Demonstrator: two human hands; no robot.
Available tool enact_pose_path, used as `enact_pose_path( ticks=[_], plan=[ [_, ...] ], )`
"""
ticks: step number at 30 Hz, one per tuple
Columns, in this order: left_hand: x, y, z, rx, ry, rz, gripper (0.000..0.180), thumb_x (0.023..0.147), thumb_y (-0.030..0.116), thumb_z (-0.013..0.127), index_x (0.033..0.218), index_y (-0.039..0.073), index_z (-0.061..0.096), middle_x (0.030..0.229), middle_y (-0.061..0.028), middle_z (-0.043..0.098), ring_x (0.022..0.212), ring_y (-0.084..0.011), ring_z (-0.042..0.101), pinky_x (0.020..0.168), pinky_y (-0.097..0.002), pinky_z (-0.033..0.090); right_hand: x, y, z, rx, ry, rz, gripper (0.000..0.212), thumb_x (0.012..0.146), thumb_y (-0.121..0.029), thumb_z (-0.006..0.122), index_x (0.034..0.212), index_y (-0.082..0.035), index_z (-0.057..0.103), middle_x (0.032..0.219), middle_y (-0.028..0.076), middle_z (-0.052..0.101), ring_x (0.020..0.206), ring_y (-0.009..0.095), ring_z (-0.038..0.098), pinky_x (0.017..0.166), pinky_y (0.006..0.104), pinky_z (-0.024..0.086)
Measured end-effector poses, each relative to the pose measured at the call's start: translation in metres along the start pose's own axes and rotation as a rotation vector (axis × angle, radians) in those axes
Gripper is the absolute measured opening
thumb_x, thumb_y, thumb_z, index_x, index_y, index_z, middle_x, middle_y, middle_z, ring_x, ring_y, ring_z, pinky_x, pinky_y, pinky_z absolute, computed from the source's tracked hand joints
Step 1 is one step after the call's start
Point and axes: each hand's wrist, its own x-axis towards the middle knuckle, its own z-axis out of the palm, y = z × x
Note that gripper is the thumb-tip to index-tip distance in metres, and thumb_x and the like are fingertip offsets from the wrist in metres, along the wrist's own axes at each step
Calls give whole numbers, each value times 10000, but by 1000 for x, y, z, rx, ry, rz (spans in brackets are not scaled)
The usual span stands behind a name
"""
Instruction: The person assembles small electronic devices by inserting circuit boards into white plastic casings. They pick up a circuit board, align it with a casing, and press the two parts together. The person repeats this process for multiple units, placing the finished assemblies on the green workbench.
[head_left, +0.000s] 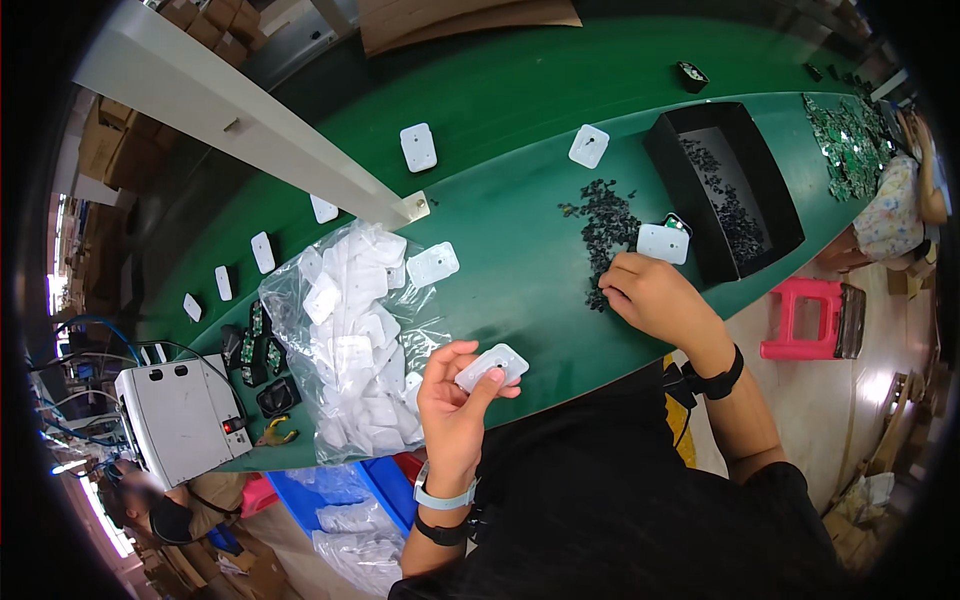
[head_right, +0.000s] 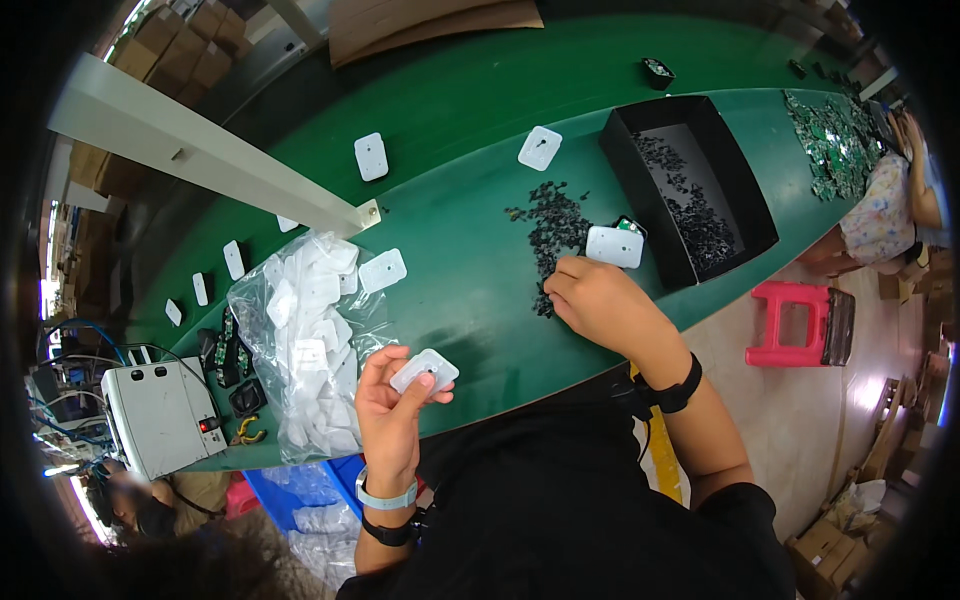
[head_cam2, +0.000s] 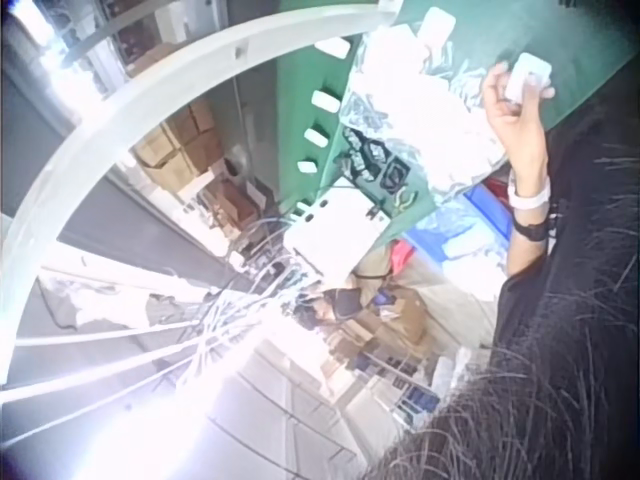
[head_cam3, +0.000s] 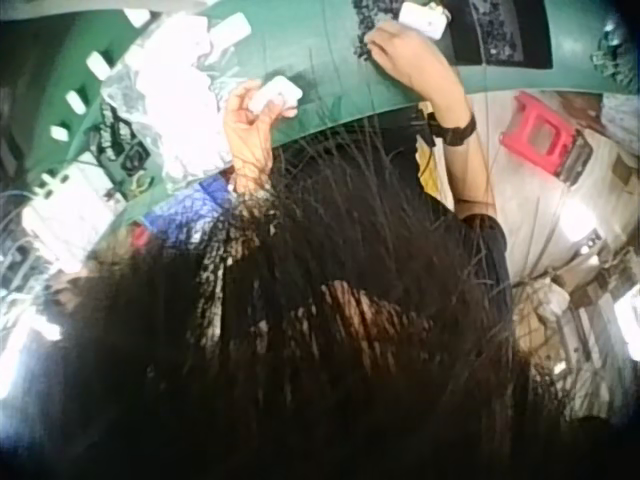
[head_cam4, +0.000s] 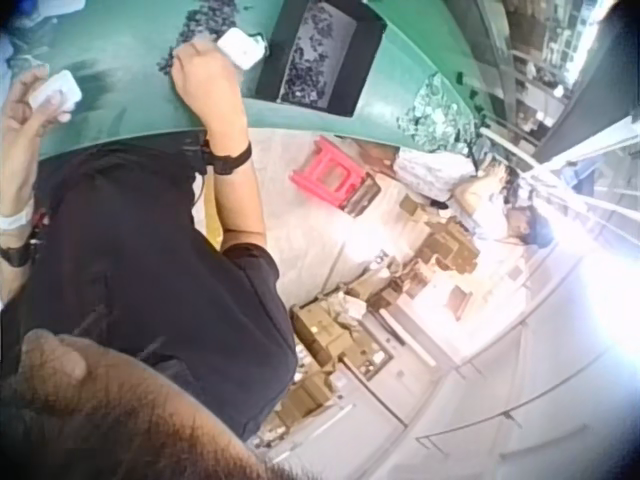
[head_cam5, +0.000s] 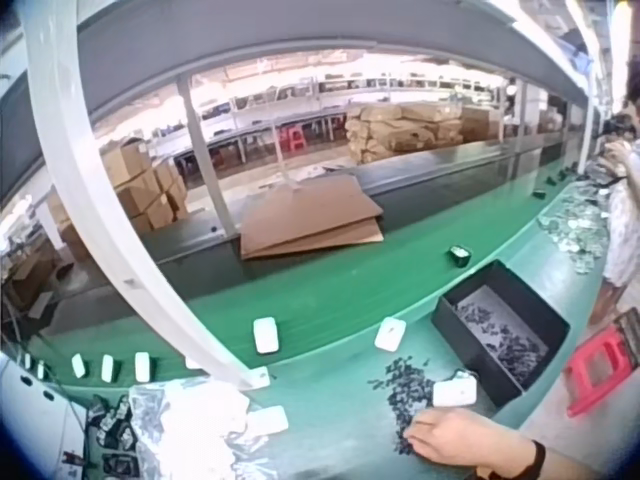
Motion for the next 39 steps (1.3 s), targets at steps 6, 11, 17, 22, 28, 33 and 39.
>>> enact_pose_path(
  ticks=[6, 11, 17, 22, 28, 33, 39],
  plan=[
    [1, -1, -2, 55, 1, -7, 363, 932, -56, 644, 1283, -20, 558, 991, -113, 676, 884, -246, 724, 783, -365, 628, 1, 0, -1, -20, -12, 11, 80, 808, -48, 705, 866, -17, 660, 868, 99, 620, 774, 317, 654, 684, 410, 552],
    [4, -1, -3, 58, 8, -18, 341, 938, -52, 631, 1273, -25, 576, 1025, -119, 680, 896, -244, 723, 793, -372, 627, -6, 2, -7, 42, -1, 43, 75, 802, -43, 701, 867, -16, 676, 863, 99, 627, 782, 321, 657, 696, 415, 548],
    [8, -2, 4, 38, 19, -45, 344, 945, -39, 631, 1286, -47, 588, 1048, -139, 699, 911, -263, 731, 817, -378, 633, -13, 4, -1, 75, -19, 26, 76, 803, -42, 697, 875, -19, 684, 861, 100, 626, 785, 322, 657, 708, 414, 547],
    [8, -1, 5, 67, 25, -89, 332, 956, -23, 625, 1280, -89, 607, 1080, -177, 713, 936, -285, 739, 831, -386, 634, -12, 6, -1, 47, -29, 17, 71, 795, -40, 701, 858, -24, 673, 851, 100, 619, 784, 322, 654, 706, 415, 546],
    [6, -6, 1, 91, 19, -63, 300, 948, -19, 636, 1242, -76, 642, 1049, -159, 722, 893, -250, 728, 778, -363, 615, -19, 11, -4, 48, 28, 50, 92, 782, -43, 712, 861, -28, 669, 848, 104, 614, 776, 327, 646, 685, 423, 539],
    [4, -8, 2, 88, 7, -61, 277, 947, -4, 656, 1218, -62, 665, 1014, -125, 704, 832, -198, 692, 713, -322, 572, -19, 5, -2, 68, 64, 17, 101, 782, -44, 718, 870, -33, 671, 851, 100, 610, 772, 317, 647, 679, 423, 538],
    [2, -9, 2, 91, 9, -58, 289, 943, 4, 665, 1224, -60, 663, 992, -120, 721, 782, -176, 669, 673, -298, 540, -19, 5, 5, 40, 61, 0, 121, 779, -28, 730, 890, -23, 680, 859, 100, 622, 766, 316, 654, 678, 410, 543]
  ],
)
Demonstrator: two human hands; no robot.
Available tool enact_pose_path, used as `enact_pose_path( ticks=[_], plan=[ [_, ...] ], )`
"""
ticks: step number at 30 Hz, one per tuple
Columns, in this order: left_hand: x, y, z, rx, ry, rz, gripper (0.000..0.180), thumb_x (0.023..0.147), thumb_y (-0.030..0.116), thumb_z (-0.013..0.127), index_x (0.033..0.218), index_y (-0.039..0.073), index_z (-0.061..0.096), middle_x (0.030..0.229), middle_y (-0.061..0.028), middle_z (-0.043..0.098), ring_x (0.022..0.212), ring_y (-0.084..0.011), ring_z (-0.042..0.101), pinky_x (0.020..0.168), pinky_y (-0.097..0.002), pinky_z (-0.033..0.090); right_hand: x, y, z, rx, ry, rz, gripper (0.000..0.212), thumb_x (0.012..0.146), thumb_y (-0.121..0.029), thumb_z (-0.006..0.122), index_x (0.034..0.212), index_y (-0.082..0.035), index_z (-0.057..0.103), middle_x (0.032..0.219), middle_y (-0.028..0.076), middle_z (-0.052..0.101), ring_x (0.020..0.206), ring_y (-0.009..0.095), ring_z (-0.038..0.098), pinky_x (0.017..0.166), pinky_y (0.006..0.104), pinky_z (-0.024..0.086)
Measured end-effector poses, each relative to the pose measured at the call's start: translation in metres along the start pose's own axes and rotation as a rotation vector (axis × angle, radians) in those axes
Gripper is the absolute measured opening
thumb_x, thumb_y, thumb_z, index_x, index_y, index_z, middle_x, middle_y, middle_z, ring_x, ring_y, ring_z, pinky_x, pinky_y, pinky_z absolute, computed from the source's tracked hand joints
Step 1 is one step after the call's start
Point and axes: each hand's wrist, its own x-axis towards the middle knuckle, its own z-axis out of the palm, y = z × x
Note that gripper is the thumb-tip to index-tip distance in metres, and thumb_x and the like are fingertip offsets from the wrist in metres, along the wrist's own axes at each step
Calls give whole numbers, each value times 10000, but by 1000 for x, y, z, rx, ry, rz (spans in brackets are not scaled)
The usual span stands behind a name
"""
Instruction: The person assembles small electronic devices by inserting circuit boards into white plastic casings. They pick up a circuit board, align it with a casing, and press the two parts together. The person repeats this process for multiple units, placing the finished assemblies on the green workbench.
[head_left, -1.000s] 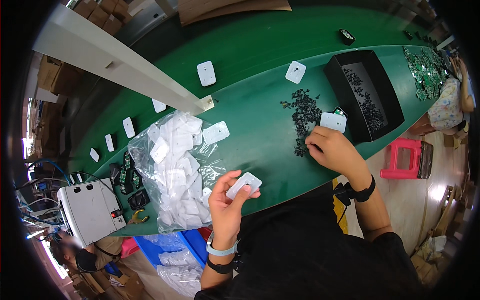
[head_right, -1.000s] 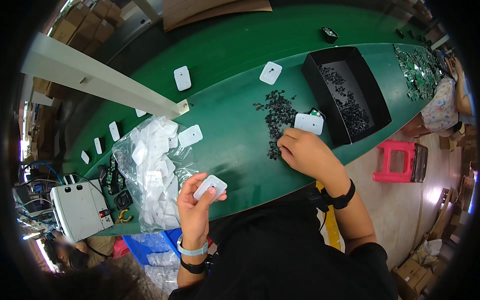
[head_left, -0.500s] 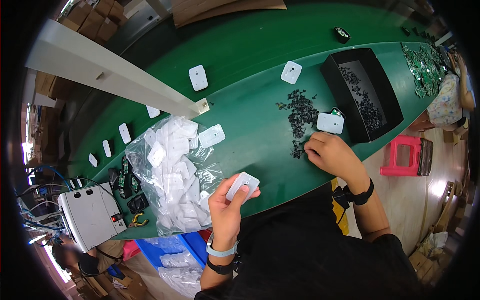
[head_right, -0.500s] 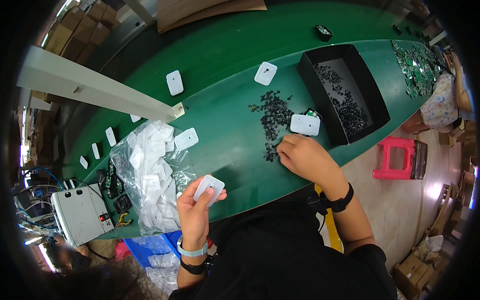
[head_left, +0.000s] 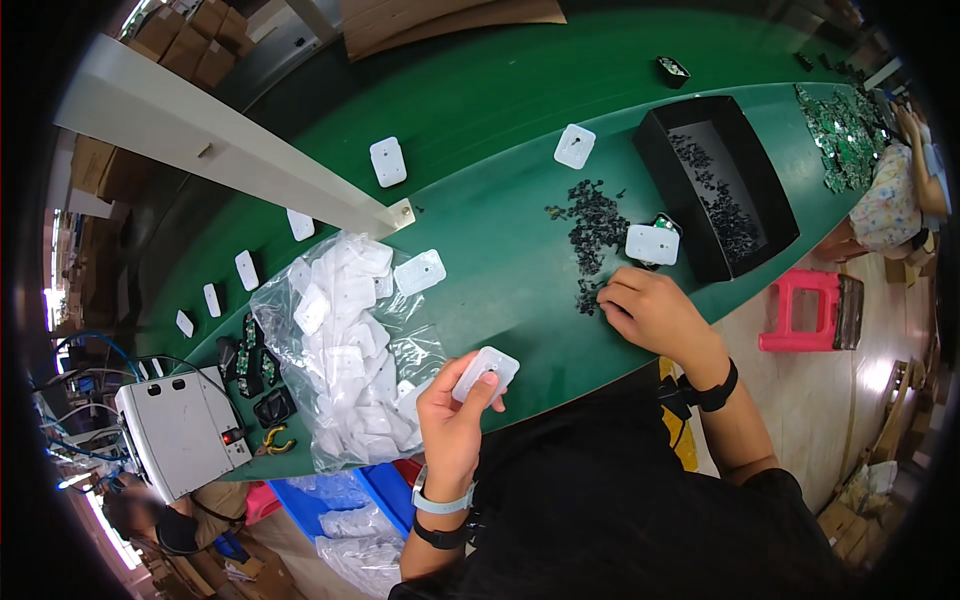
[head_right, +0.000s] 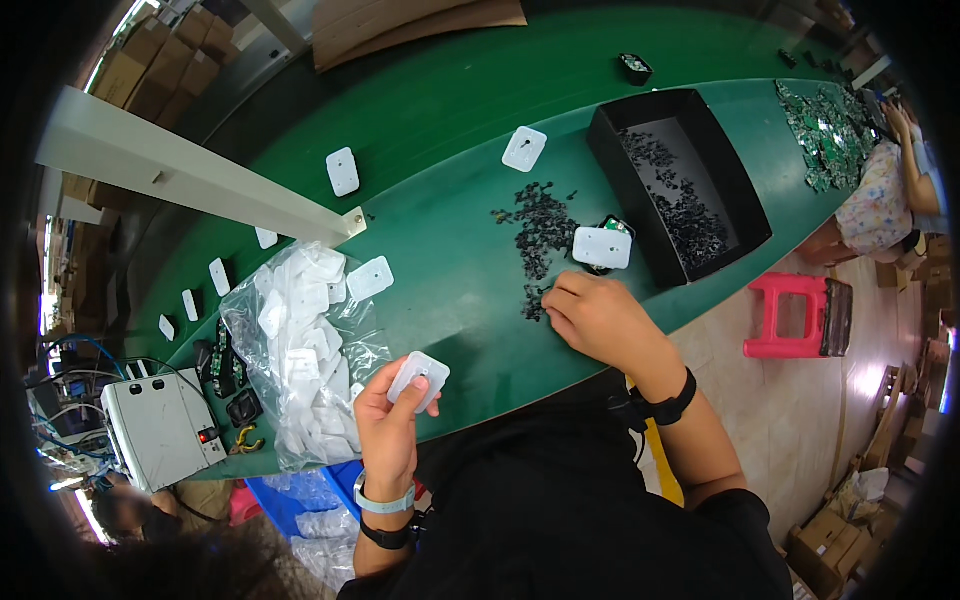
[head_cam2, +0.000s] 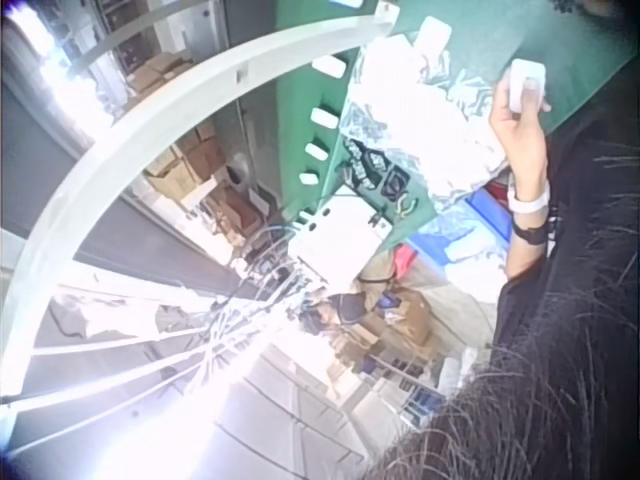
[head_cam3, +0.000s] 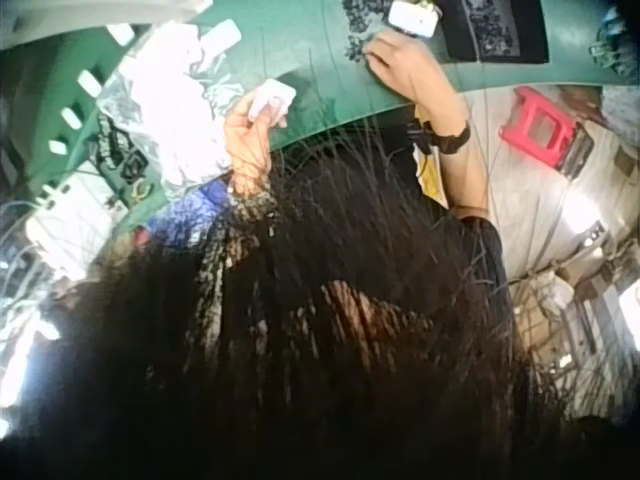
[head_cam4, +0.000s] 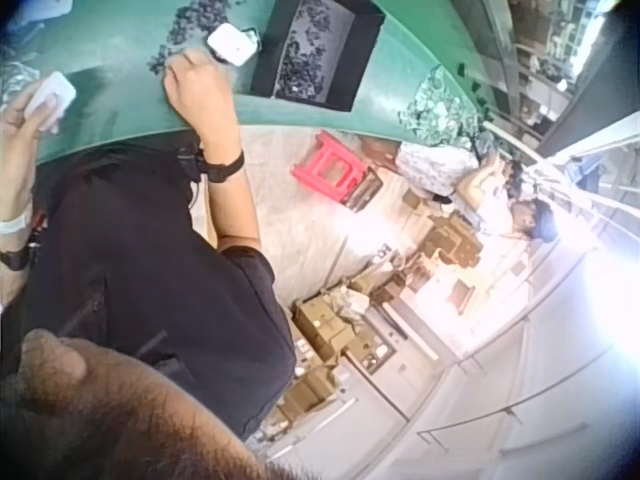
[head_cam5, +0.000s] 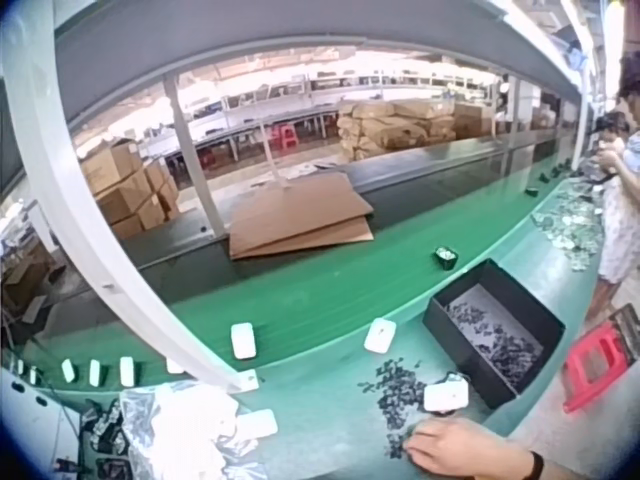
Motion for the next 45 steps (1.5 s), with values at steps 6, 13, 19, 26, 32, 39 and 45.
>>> enact_pose_path(
  ticks=[6, 13, 19, 26, 32, 39, 45],
  plan=[
    [-3, 3, 0, 37, -21, 1, 322, 970, 38, 660, 1278, -56, 643, 1040, -109, 685, 825, -173, 668, 702, -289, 547, 1, -1, 1, -42, 37, 19, 127, 766, -7, 730, 874, -16, 665, 825, 100, 628, 737, 306, 655, 654, 386, 546],
    [-15, 19, 12, 57, -227, 60, 429, 980, -56, 591, 1407, -48, 557, 1158, -103, 602, 935, -178, 682, 846, -298, 578, 10, -64, -25, 235, 123, -149, 178, 731, -4, 748, 876, -44, 652, 831, 72, 653, 720, 253, 658, 602, 349, 532],
    [-25, 35, 16, 40, -232, -12, 414, 938, -80, 605, 1351, -75, 598, 1107, -119, 660, 844, -174, 663, 771, -302, 565, 27, -92, -26, 192, 27, -356, 183, 771, -88, 763, 897, -51, 636, 843, 35, 561, 758, 210, 614, 561, 342, 506],
    [-30, 37, 12, 90, -233, -33, 393, 935, -78, 609, 1328, -67, 624, 1066, -107, 686, 787, -147, 641, 724, -275, 533, 27, -96, -29, 76, -35, -517, 149, 792, -128, 720, 840, -61, 596, 798, 35, 513, 740, 192, 592, 595, 327, 530],
    [-31, 40, 13, 151, -238, -39, 373, 931, -80, 593, 1300, -65, 646, 1054, -99, 686, 761, -131, 615, 697, -259, 513, 25, -103, -30, 23, -93, -502, 129, 799, -120, 701, 833, -67, 589, 808, 27, 504, 754, 191, 586, 619, 322, 537],
    [-28, 31, 13, 204, -242, -3, 352, 929, -71, 608, 1268, -11, 677, 972, -27, 617, 714, -58, 560, 613, -194, 446, 31, -108, -34, 374, -133, -174, 277, 740, -65, 746, 984, -54, 615, 939, 71, 594, 823, 238, 637, 659, 350, 557],
    [-27, 25, 18, 231, -241, 24, 271, 952, -36, 624, 1215, -23, 688, 1060, -44, 671, 840, -65, 608, 716, -214, 496, 33, -103, -32, 702, -257, 119, 358, 750, -47, 736, 1077, -30, 593, 940, 103, 665, 775, 226, 678, 665, 334, 562]
  ],
)
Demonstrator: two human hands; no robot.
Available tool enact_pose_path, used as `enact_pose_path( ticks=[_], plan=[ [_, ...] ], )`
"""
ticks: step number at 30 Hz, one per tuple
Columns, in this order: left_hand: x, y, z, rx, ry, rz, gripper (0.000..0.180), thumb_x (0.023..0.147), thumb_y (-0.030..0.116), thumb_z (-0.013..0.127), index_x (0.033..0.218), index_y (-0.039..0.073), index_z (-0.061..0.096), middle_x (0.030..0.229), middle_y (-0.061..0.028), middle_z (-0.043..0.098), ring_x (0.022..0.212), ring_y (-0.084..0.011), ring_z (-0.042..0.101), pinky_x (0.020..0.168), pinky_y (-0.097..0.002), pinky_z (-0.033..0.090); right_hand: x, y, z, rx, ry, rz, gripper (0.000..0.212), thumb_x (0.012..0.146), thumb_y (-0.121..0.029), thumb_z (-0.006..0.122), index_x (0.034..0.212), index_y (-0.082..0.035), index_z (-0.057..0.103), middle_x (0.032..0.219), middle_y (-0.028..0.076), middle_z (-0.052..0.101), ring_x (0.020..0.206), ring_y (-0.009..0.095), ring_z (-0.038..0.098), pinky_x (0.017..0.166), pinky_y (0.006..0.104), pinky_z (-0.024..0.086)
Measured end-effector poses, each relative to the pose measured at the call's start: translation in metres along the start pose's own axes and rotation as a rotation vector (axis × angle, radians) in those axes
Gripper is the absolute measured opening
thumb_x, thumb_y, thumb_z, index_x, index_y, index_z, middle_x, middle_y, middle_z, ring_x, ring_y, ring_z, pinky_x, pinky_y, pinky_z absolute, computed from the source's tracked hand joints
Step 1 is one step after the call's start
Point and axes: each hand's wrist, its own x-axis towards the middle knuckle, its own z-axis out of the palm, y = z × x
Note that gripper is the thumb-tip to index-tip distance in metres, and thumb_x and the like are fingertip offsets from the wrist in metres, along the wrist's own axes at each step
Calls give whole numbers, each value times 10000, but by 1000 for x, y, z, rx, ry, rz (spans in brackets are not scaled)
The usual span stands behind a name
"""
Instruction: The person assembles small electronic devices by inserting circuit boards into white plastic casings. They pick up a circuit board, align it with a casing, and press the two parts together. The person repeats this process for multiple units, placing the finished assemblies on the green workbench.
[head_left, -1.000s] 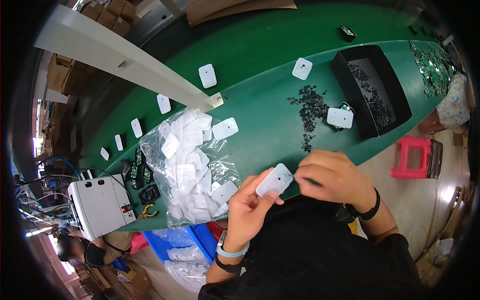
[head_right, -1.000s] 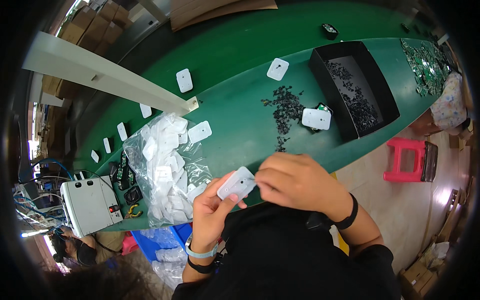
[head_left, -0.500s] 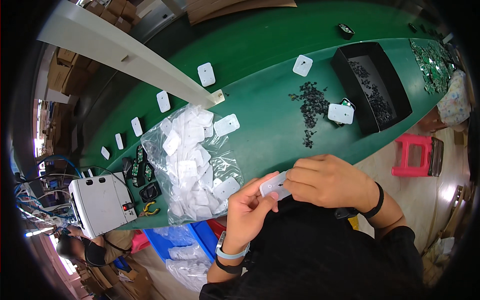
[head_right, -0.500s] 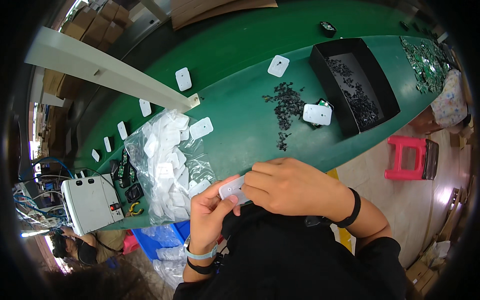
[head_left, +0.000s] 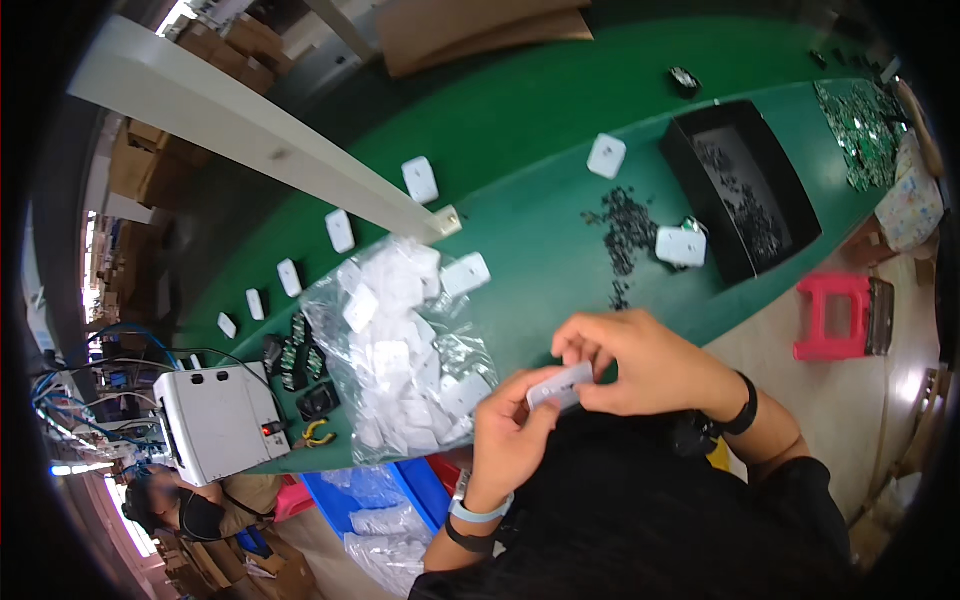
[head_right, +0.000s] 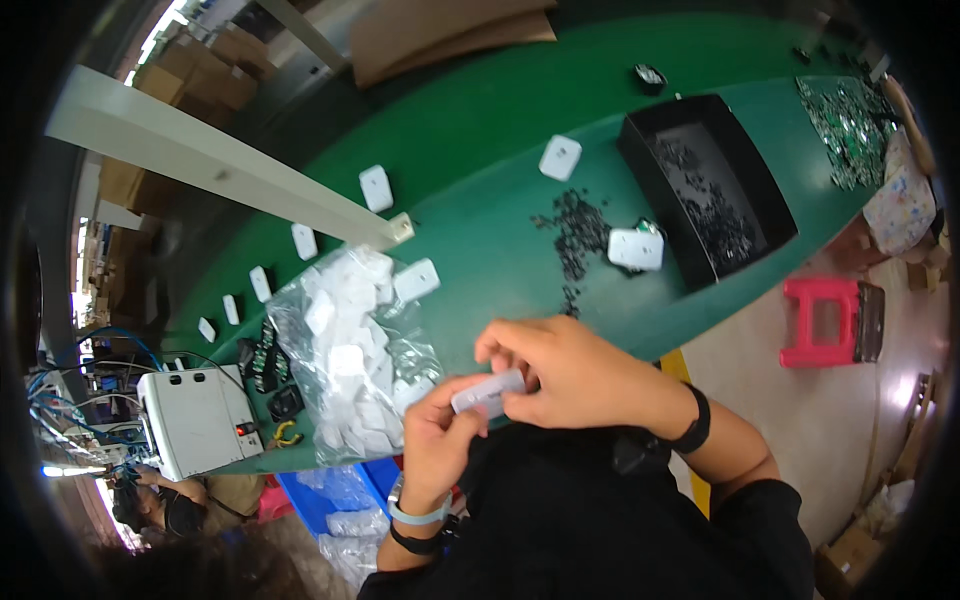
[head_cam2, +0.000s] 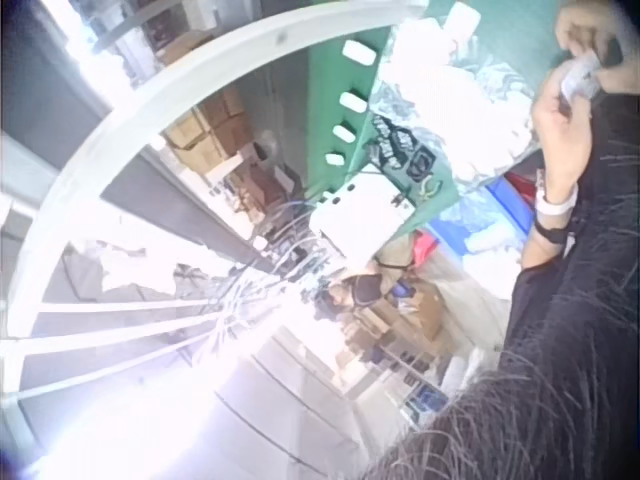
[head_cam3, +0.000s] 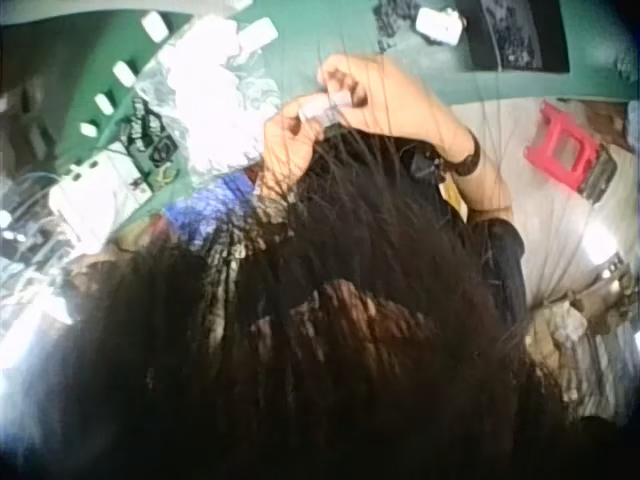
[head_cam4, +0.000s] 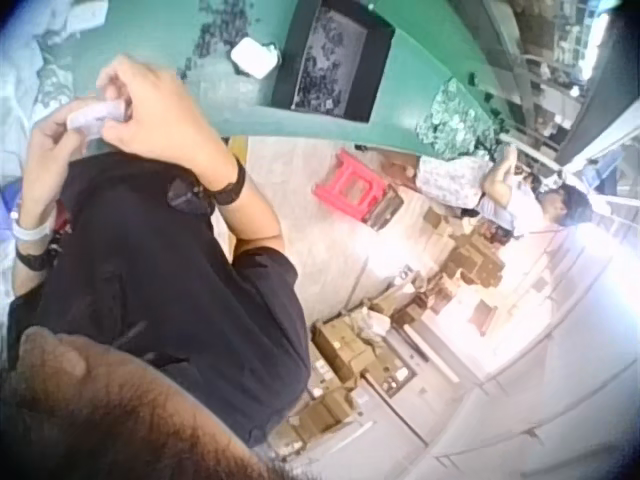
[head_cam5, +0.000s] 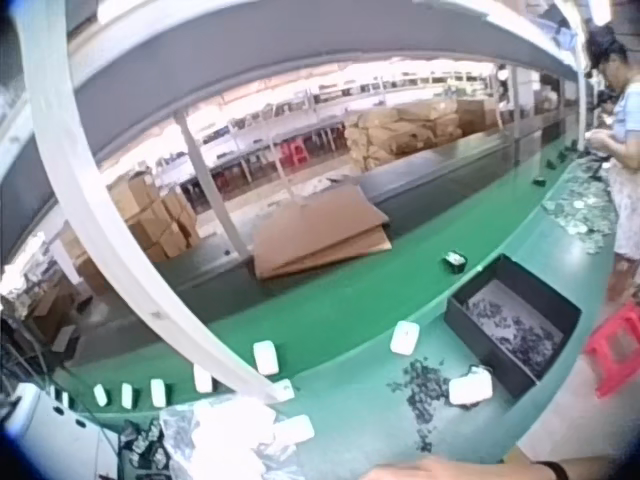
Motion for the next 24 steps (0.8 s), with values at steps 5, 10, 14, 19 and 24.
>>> enact_pose_path(
  ticks=[5, 10, 14, 19, 24],
  plan=[
    [1, -11, -1, 2, 85, -7, 201, 969, -5, 637, 1166, 1, 677, 928, -1, 694, 708, -22, 579, 606, -185, 455, 8, 2, 9, 43, -40, 45, 380, 746, -64, 800, 1086, -25, 637, 865, 75, 700, 762, 158, 685, 683, 302, 570],
    [3, -22, -15, 3, 127, -42, 216, 949, 9, 689, 1162, -19, 677, 938, -39, 708, 717, -57, 609, 615, -199, 483, 5, 23, 29, 265, 42, 52, 339, 791, -5, 793, 1097, -16, 646, 940, 63, 703, 837, 117, 677, 719, 272, 579],
    [6, -29, -18, -112, 174, 37, 224, 945, -3, 696, 1161, -62, 673, 1023, -101, 735, 815, -117, 681, 711, -238, 559, 2, 22, 40, 317, 68, 96, 282, 846, 18, 765, 1106, 12, 655, 955, 70, 706, 853, 109, 686, 728, 261, 582],
    [0, -32, -18, -125, 146, 97, 248, 947, -31, 682, 1190, -76, 668, 1069, -128, 731, 929, -156, 702, 800, -269, 580, 2, 22, 40, 316, 20, 107, 259, 871, 24, 754, 1116, 23, 669, 972, 80, 707, 835, 111, 684, 721, 250, 584],
    [-2, -34, -23, -222, 69, 83, 242, 953, -53, 657, 1193, -89, 662, 1100, -146, 723, 956, -178, 701, 838, -299, 582, 1, 34, 46, 514, -18, 92, 265, 885, 45, 740, 1138, 16, 669, 980, 79, 705, 825, 100, 671, 690, 234, 562]
  ],
)
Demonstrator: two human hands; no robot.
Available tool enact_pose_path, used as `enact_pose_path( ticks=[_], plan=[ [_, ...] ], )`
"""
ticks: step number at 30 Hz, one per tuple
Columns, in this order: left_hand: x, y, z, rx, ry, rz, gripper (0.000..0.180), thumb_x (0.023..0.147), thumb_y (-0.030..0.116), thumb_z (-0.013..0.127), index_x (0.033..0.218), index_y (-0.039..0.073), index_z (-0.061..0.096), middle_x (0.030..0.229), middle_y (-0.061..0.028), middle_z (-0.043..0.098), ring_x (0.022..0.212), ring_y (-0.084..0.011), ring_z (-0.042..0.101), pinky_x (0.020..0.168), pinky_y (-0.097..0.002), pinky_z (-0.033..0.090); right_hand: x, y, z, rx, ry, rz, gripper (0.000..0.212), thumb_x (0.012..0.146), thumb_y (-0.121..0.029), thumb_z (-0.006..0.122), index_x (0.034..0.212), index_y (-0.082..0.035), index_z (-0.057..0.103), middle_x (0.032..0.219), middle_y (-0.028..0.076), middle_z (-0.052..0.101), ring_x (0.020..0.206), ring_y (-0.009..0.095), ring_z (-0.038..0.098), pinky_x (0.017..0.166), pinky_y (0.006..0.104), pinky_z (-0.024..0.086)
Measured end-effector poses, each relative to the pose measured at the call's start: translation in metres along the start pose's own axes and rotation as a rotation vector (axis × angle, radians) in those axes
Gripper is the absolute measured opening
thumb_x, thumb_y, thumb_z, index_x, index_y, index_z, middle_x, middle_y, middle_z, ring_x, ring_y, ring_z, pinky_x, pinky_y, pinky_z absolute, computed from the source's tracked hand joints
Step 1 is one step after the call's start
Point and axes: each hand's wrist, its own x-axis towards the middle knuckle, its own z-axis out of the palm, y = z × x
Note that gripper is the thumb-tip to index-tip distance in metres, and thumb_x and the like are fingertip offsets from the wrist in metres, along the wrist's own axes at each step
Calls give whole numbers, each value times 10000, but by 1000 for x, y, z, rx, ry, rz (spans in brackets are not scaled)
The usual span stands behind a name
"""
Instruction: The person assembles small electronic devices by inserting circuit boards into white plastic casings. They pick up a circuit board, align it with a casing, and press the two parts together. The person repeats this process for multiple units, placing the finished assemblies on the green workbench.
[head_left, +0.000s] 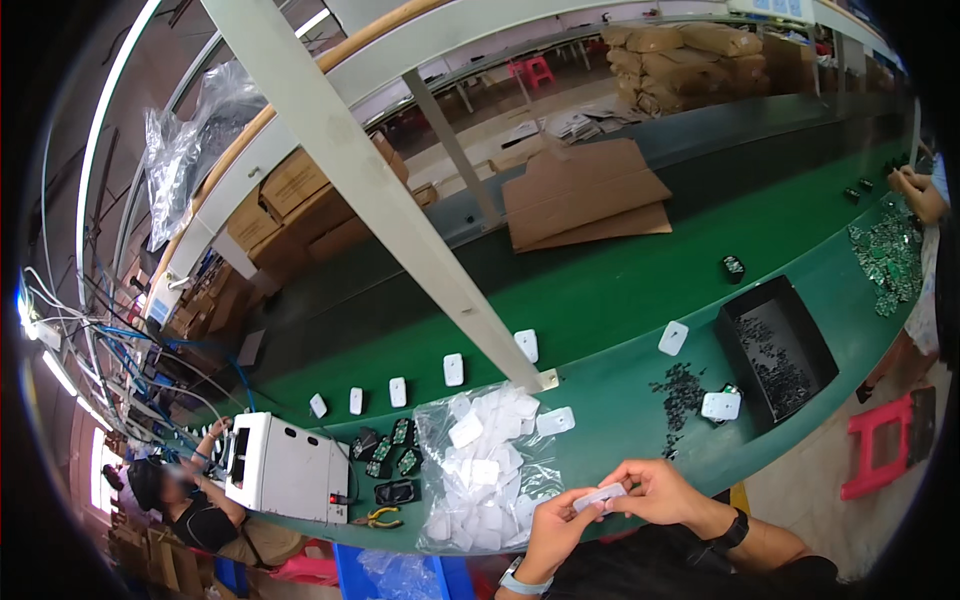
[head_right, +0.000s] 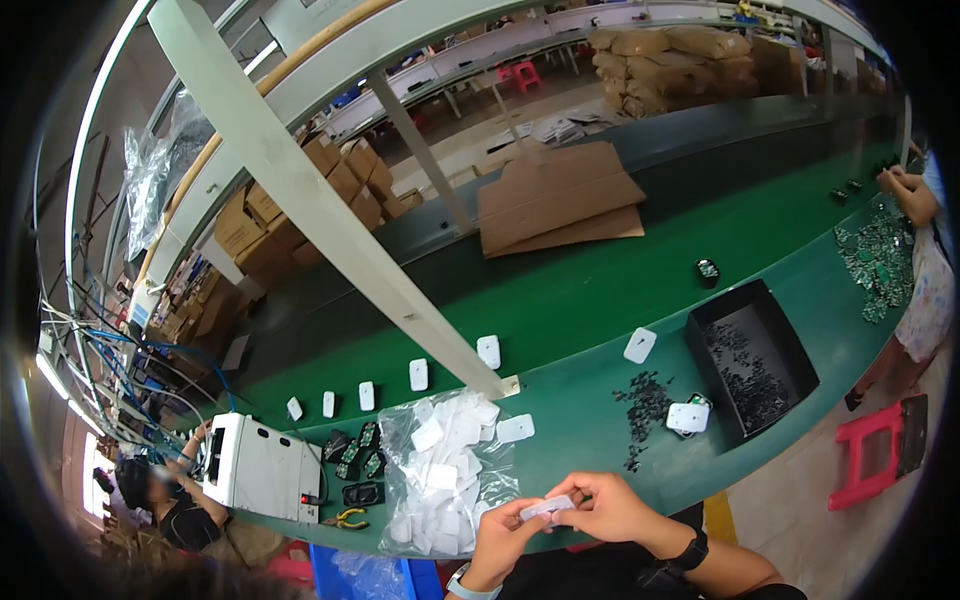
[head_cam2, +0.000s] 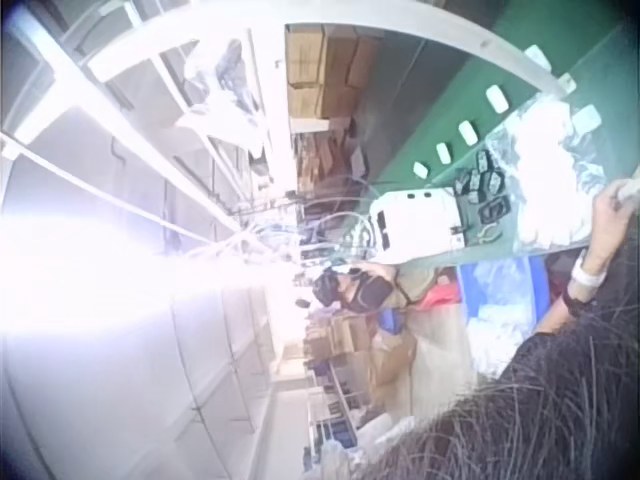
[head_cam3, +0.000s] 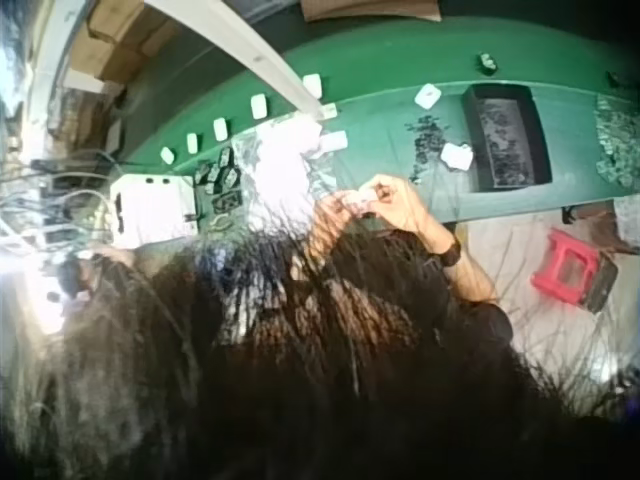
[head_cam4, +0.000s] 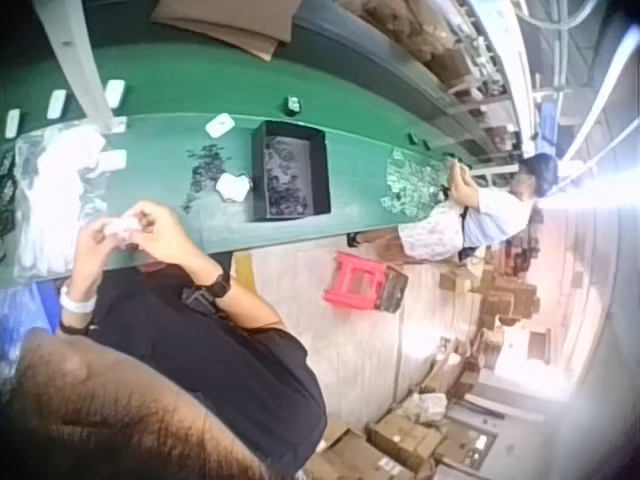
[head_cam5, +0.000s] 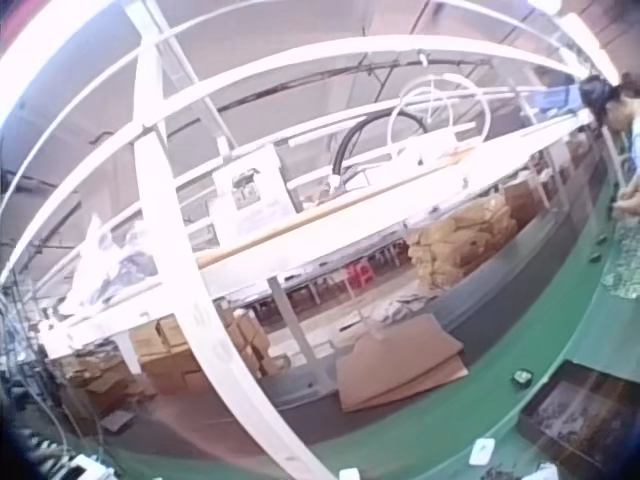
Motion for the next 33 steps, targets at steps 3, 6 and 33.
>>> enact_pose_path(
  ticks=[3, 6, 33],
  plan=[
    [-2, -4, -2, -9, -8, 16, 237, 952, -53, 655, 1186, -88, 665, 1101, -146, 724, 947, -176, 700, 831, -297, 581, -1, 6, 2, 35, 8, 4, 258, 891, 49, 735, 1137, 11, 667, 977, 76, 707, 796, 87, 661, 652, 220, 533],
    [4, -9, -2, -21, -21, -7, 236, 963, -10, 666, 1195, -56, 670, 1073, -105, 730, 889, -137, 686, 810, -255, 553, -3, 2, 4, 52, 20, 29, 294, 887, 40, 750, 1160, 11, 644, 997, 81, 705, 814, 100, 669, 702, 232, 553],
    [-25, 54, -197, 924, 870, 363, 177, 902, 25, 660, 1078, 7, 663, 934, -85, 688, 809, -194, 667, 708, -322, 528, -3, 34, -1, 413, 137, -161, 765, 773, -226, 903, 1391, 28, 532, 1242, 151, 675, 1163, 318, 667, 1032, 463, 521]
  ],
)
